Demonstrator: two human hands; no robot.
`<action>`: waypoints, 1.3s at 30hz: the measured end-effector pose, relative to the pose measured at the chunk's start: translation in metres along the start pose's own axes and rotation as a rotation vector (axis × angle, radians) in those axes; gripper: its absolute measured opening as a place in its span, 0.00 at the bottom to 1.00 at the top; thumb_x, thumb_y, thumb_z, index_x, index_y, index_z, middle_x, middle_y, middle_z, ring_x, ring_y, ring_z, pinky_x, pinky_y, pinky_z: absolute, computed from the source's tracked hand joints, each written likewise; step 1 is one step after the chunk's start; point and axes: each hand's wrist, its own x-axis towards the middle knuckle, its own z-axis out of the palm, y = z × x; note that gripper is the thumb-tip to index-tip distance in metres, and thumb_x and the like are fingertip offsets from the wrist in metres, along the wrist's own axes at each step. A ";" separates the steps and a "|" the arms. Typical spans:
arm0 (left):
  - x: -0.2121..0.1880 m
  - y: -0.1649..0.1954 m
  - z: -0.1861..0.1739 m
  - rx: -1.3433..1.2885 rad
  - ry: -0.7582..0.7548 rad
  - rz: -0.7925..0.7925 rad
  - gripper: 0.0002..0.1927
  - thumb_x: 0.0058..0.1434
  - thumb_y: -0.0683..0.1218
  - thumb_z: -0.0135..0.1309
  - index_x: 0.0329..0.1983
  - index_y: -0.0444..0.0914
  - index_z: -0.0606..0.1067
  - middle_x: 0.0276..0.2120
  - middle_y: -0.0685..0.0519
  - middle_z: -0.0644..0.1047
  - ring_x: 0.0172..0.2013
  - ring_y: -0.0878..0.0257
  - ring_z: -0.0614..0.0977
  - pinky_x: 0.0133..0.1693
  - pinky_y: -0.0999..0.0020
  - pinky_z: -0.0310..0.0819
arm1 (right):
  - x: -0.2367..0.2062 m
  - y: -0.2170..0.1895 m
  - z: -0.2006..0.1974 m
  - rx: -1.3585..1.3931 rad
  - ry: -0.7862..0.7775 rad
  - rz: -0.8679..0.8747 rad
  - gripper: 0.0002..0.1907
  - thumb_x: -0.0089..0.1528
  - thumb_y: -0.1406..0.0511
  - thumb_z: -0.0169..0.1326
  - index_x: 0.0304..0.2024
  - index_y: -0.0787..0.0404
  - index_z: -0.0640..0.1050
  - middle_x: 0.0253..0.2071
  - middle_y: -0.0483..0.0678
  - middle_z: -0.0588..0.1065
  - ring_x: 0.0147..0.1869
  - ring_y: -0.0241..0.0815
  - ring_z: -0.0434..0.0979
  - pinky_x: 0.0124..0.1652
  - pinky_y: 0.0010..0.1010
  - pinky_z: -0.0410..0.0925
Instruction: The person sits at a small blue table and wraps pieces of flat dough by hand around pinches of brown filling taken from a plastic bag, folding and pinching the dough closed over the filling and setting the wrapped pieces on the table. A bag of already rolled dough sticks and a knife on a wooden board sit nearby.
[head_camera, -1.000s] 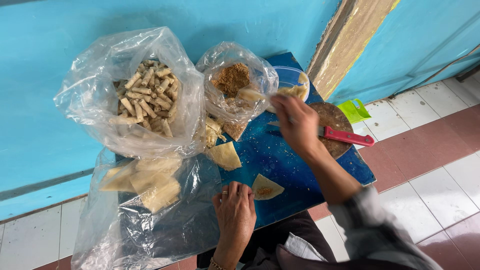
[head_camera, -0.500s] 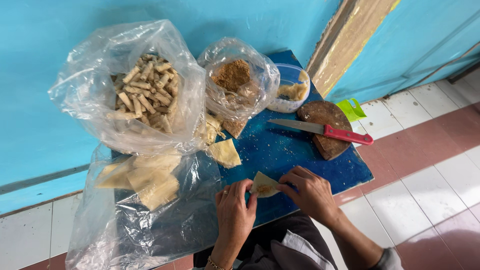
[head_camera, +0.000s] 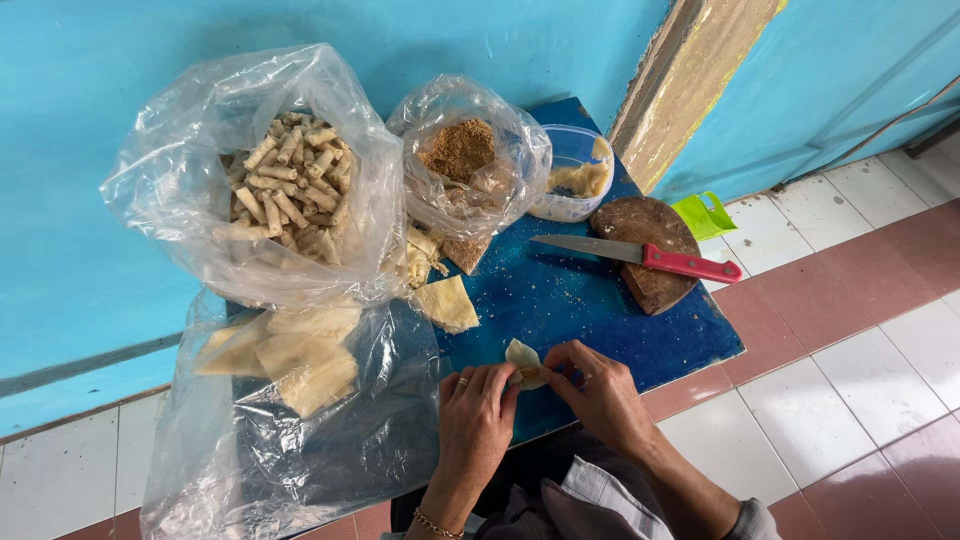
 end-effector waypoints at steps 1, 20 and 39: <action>0.000 0.000 -0.001 0.002 -0.008 0.002 0.15 0.59 0.43 0.63 0.49 0.39 0.76 0.39 0.54 0.82 0.42 0.60 0.82 0.49 0.58 0.69 | -0.001 -0.001 0.002 0.004 0.014 -0.013 0.10 0.59 0.63 0.64 0.41 0.58 0.79 0.36 0.44 0.82 0.35 0.37 0.85 0.29 0.29 0.75; 0.016 -0.011 0.001 -0.068 -0.161 -0.088 0.07 0.63 0.38 0.56 0.44 0.34 0.78 0.38 0.48 0.80 0.42 0.54 0.80 0.45 0.57 0.73 | 0.028 0.009 0.017 0.072 -0.052 -0.341 0.08 0.57 0.66 0.65 0.39 0.56 0.86 0.37 0.46 0.79 0.43 0.44 0.79 0.40 0.35 0.73; 0.027 -0.004 -0.015 -0.107 -0.164 -0.072 0.09 0.56 0.38 0.62 0.40 0.34 0.76 0.36 0.47 0.79 0.41 0.49 0.79 0.44 0.56 0.73 | 0.025 0.005 0.017 -0.100 0.024 -0.433 0.06 0.57 0.64 0.64 0.37 0.57 0.84 0.38 0.45 0.78 0.41 0.45 0.75 0.41 0.35 0.71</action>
